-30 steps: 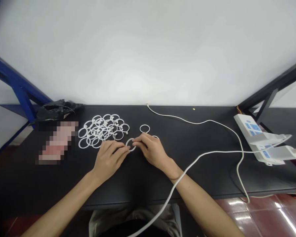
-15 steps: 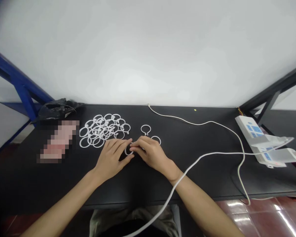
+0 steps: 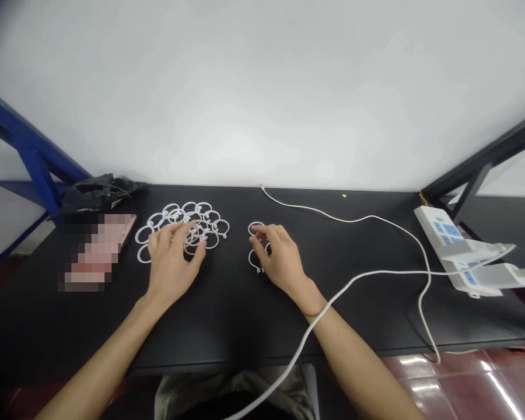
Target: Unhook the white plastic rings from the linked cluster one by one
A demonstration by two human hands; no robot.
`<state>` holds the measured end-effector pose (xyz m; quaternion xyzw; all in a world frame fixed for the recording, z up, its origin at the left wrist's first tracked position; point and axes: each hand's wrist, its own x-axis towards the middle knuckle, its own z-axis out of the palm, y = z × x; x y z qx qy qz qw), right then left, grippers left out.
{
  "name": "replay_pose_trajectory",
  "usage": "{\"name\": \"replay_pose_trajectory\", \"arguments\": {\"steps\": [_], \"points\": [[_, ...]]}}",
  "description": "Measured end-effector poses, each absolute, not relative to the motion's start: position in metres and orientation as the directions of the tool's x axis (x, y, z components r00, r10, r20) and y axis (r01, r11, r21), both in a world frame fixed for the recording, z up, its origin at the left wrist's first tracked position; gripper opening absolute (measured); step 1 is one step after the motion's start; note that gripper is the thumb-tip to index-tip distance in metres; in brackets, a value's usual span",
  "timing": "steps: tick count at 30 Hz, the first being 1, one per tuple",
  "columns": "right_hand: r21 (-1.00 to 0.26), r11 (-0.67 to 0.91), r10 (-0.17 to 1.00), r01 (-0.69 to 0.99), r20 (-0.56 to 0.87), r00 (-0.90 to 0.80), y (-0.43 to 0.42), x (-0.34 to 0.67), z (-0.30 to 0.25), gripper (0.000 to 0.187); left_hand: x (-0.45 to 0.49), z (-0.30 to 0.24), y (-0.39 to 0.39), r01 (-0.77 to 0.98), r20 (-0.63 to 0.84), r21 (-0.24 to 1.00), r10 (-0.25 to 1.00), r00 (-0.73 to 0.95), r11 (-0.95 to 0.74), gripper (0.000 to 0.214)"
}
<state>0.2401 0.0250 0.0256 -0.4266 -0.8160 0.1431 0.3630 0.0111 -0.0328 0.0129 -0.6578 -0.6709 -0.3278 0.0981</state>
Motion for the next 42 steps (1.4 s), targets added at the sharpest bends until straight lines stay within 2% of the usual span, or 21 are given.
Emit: {"name": "replay_pose_trajectory", "arguments": {"steps": [4,7,11,16,19,22,30,35,37,42], "points": [[-0.509,0.569,0.814,0.646,0.462,-0.353,0.032,0.244,0.023,0.021,-0.001,0.021,-0.016,0.976,0.496,0.215,0.857,-0.137,0.032,0.038],[-0.482,0.548,0.827,0.684,0.438,-0.353,0.036,0.246,0.021,0.020,-0.006,0.026,-0.004,0.988,0.435,0.152,0.896,-0.094,0.029,0.040],[-0.450,0.523,0.844,0.724,0.392,-0.365,0.039,0.250,0.021,0.019,-0.008,0.034,0.011,0.981,0.450,0.191,0.892,-0.049,-0.042,0.035],[-0.420,0.492,0.866,0.763,0.324,-0.380,0.042,0.255,0.022,0.021,0.016,0.033,0.018,0.909,0.568,0.300,0.820,0.074,-0.290,0.028],[-0.412,0.475,0.875,0.778,0.311,-0.370,0.044,0.258,0.022,0.020,0.036,0.024,0.010,0.848,0.596,0.271,0.771,0.224,-0.455,0.025],[-0.407,0.494,0.867,0.769,0.305,-0.395,0.045,0.258,0.021,0.019,0.050,0.014,0.000,0.810,0.569,0.230,0.750,0.338,-0.540,0.022],[-0.314,0.525,0.849,0.791,0.258,-0.461,0.047,0.242,0.021,0.020,0.053,0.012,-0.001,0.797,0.591,0.191,0.715,0.373,-0.573,0.018],[-0.324,0.582,0.812,0.746,0.293,-0.505,0.045,0.240,0.022,0.007,0.053,0.014,-0.001,0.806,0.610,0.161,0.700,0.372,-0.569,0.018],[-0.332,0.631,0.773,0.701,0.341,-0.535,0.042,0.242,0.024,0.004,0.053,0.015,-0.001,0.822,0.620,0.149,0.699,0.356,-0.550,0.023],[-0.336,0.764,0.644,0.550,0.438,-0.627,0.031,0.244,0.031,0.013,0.054,0.014,-0.002,0.856,0.591,0.135,0.734,0.335,-0.499,0.045]]}}
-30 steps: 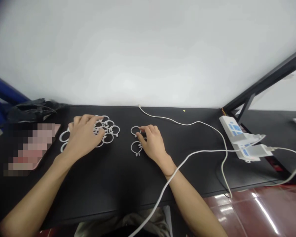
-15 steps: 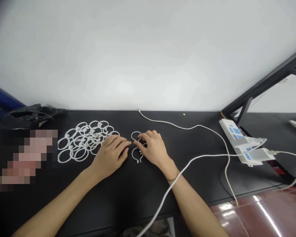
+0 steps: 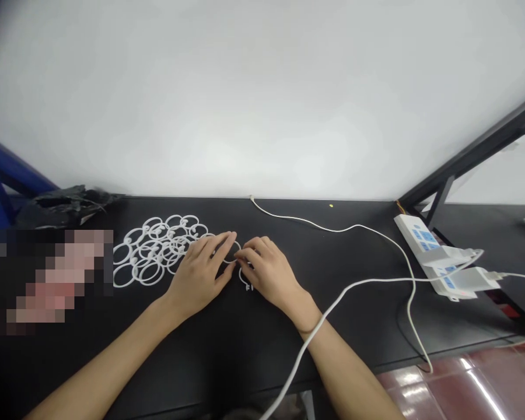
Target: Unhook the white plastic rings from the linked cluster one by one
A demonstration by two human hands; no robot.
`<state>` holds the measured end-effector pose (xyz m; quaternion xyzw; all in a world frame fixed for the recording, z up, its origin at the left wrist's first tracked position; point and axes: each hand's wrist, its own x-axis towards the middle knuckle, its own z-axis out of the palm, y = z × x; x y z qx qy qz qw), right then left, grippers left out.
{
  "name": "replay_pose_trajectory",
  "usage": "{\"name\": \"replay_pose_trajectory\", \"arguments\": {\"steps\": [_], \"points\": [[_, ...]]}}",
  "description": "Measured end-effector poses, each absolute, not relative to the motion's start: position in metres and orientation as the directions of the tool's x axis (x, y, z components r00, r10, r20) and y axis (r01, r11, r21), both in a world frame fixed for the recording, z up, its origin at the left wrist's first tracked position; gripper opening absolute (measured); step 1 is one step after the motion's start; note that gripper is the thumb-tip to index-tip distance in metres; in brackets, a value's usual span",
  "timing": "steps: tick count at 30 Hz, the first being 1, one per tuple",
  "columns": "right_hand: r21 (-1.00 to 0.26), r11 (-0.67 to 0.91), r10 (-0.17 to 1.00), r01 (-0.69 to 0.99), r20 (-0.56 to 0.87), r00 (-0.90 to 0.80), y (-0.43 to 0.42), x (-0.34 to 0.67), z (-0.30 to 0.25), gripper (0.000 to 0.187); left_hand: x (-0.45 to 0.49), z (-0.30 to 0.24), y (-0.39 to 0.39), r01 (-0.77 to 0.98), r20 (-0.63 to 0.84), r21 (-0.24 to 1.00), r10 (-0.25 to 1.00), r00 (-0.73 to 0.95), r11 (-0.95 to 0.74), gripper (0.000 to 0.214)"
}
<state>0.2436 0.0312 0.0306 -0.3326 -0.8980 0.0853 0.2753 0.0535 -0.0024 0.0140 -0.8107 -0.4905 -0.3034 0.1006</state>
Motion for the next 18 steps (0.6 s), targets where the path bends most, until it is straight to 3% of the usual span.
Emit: {"name": "replay_pose_trajectory", "arguments": {"steps": [8,13,18], "points": [[-0.479,0.764,0.642,0.433,0.504,-0.577,0.0219,0.2451,0.0325,0.023,0.0516,0.0134,-0.0030,0.818,0.609,0.162,0.708,0.357,-0.552,0.044],[-0.534,0.733,0.678,0.422,0.527,-0.512,0.0206,0.2417,0.0330,0.019,0.0518,0.0164,-0.0035,0.777,0.637,0.194,0.679,0.364,-0.599,0.029],[-0.528,0.739,0.672,0.417,0.544,-0.502,0.0213,0.2425,0.0330,0.019,0.0521,0.0161,-0.0065,0.773,0.600,0.249,0.719,0.350,-0.584,0.041]]}}
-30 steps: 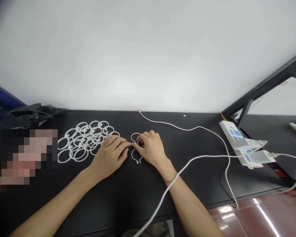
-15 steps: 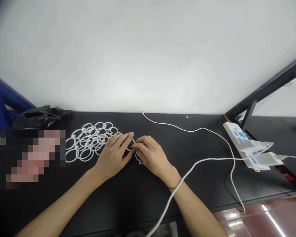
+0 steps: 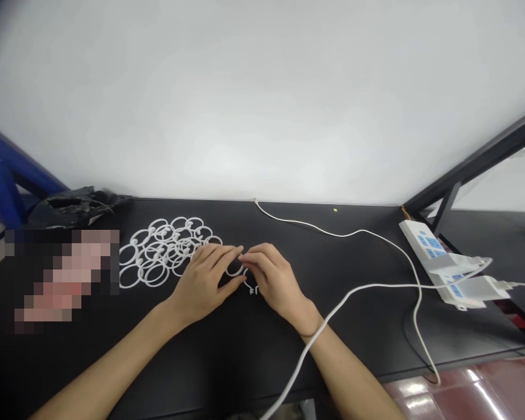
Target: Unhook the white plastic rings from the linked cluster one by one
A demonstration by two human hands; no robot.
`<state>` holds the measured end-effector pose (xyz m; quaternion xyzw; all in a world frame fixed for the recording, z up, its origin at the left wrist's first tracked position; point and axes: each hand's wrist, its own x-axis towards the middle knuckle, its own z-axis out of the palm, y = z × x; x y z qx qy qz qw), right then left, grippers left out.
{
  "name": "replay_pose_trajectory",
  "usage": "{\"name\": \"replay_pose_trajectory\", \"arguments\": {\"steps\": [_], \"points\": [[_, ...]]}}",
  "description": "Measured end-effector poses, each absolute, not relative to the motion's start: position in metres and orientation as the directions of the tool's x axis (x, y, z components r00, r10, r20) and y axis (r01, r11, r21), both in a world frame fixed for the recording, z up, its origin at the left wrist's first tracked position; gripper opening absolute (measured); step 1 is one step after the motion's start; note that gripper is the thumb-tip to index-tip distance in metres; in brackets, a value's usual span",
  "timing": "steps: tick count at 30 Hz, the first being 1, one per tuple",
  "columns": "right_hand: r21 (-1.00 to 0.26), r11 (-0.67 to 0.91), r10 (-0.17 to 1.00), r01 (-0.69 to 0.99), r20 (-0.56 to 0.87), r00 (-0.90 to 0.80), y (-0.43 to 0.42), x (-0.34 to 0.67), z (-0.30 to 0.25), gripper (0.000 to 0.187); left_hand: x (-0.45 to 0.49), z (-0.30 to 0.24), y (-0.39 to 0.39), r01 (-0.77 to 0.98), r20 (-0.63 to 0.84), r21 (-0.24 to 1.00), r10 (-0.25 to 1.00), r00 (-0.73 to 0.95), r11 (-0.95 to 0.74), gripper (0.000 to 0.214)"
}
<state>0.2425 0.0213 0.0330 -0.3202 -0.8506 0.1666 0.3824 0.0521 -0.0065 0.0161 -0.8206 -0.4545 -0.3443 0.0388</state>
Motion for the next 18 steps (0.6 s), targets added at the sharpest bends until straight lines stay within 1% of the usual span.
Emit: {"name": "replay_pose_trajectory", "arguments": {"steps": [3,7,12,16,18], "points": [[-0.510,0.752,0.659,0.418,0.558,-0.503,0.0209,0.2435,0.0339,0.020,0.0509,0.0156,-0.0063,0.776,0.595,0.267,0.732,0.333,-0.571,0.040],[-0.516,0.741,0.671,0.429,0.566,-0.478,0.0200,0.2432,0.0349,0.017,0.0498,0.0159,-0.0047,0.766,0.631,0.264,0.706,0.322,-0.586,0.038],[-0.592,0.672,0.740,0.444,0.524,-0.421,0.0187,0.2408,0.0319,0.006,0.0504,0.0163,-0.0051,0.723,0.671,0.271,0.663,0.332,-0.636,0.041],[-0.642,0.622,0.783,0.448,0.497,-0.376,0.0169,0.2393,0.0307,0.014,0.0523,0.0159,-0.0062,0.708,0.675,0.287,0.661,0.328,-0.645,0.039],[-0.656,0.610,0.792,0.445,0.481,-0.376,0.0170,0.2391,0.0305,0.014,0.0527,0.0162,-0.0062,0.710,0.671,0.287,0.664,0.330,-0.643,0.038]]}}
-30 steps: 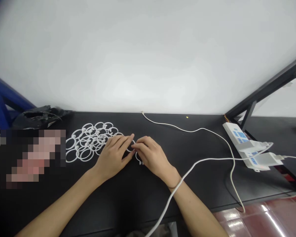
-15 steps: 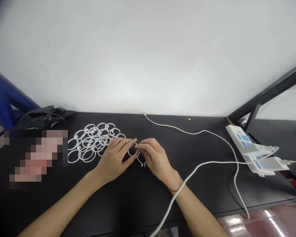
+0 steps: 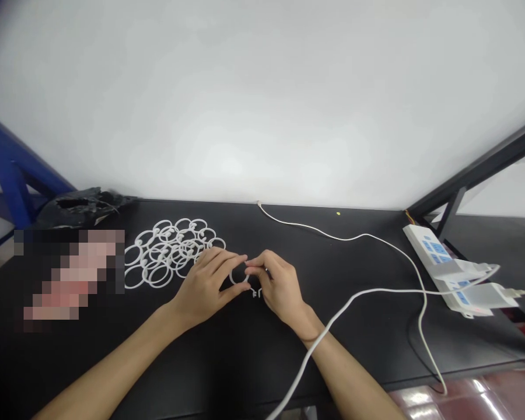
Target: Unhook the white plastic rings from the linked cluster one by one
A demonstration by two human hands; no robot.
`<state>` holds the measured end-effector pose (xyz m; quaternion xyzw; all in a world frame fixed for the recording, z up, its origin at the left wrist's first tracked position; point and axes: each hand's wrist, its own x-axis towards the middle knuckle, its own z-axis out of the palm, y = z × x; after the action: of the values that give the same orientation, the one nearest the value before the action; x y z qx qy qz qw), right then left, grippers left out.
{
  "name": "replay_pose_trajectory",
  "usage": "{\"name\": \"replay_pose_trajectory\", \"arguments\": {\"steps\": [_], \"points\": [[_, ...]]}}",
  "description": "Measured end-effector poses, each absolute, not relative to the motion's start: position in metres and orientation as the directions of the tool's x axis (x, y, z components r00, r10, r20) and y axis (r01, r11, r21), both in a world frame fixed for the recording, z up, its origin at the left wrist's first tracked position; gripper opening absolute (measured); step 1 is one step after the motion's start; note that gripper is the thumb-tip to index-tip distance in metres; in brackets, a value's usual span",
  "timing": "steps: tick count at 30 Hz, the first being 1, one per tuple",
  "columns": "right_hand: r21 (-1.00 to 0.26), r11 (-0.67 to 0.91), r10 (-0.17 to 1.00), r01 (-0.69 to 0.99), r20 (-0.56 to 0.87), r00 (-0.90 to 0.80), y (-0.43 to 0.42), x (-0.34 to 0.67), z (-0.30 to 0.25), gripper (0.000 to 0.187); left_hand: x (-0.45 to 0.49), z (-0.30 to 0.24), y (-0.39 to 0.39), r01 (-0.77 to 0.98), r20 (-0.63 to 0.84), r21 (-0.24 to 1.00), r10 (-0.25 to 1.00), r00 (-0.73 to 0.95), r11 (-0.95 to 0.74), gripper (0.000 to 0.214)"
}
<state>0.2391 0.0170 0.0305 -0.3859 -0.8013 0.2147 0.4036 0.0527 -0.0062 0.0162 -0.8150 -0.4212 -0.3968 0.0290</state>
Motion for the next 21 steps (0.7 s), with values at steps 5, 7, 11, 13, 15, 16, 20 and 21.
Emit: {"name": "replay_pose_trajectory", "arguments": {"steps": [5,7,11,13,15,16,20,21], "points": [[-0.685,0.562,0.827,0.464,0.441,-0.349,0.023,0.240,0.028,0.014,0.040,0.023,-0.001,0.794,0.631,0.277,0.725,0.275,-0.542,0.032],[-0.695,0.520,0.854,0.497,0.432,-0.291,0.027,0.241,0.027,0.021,0.027,0.027,0.003,0.872,0.584,0.291,0.795,0.165,-0.395,0.030],[-0.671,0.452,0.887,0.587,0.410,-0.214,0.033,0.245,0.027,0.017,-0.002,0.028,0.011,0.964,0.486,0.256,0.872,-0.060,-0.076,0.036],[-0.653,0.442,0.890,0.615,0.405,-0.210,0.034,0.246,0.028,0.017,-0.010,0.025,0.012,0.976,0.458,0.218,0.884,-0.090,-0.014,0.037],[-0.644,0.443,0.890,0.624,0.401,-0.217,0.035,0.247,0.028,0.017,-0.015,0.022,0.012,0.983,0.441,0.183,0.892,-0.098,0.017,0.038],[-0.644,0.445,0.890,0.623,0.398,-0.224,0.034,0.247,0.028,0.017,-0.015,0.021,0.012,0.986,0.433,0.166,0.895,-0.103,0.032,0.038],[-0.641,0.462,0.883,0.613,0.394,-0.254,0.034,0.247,0.028,0.015,-0.017,0.020,0.012,0.991,0.411,0.110,0.904,-0.114,0.074,0.041],[-0.638,0.467,0.881,0.613,0.394,-0.261,0.035,0.247,0.028,0.015,-0.018,0.021,0.012,0.992,0.410,0.102,0.906,-0.110,0.075,0.042]]}}
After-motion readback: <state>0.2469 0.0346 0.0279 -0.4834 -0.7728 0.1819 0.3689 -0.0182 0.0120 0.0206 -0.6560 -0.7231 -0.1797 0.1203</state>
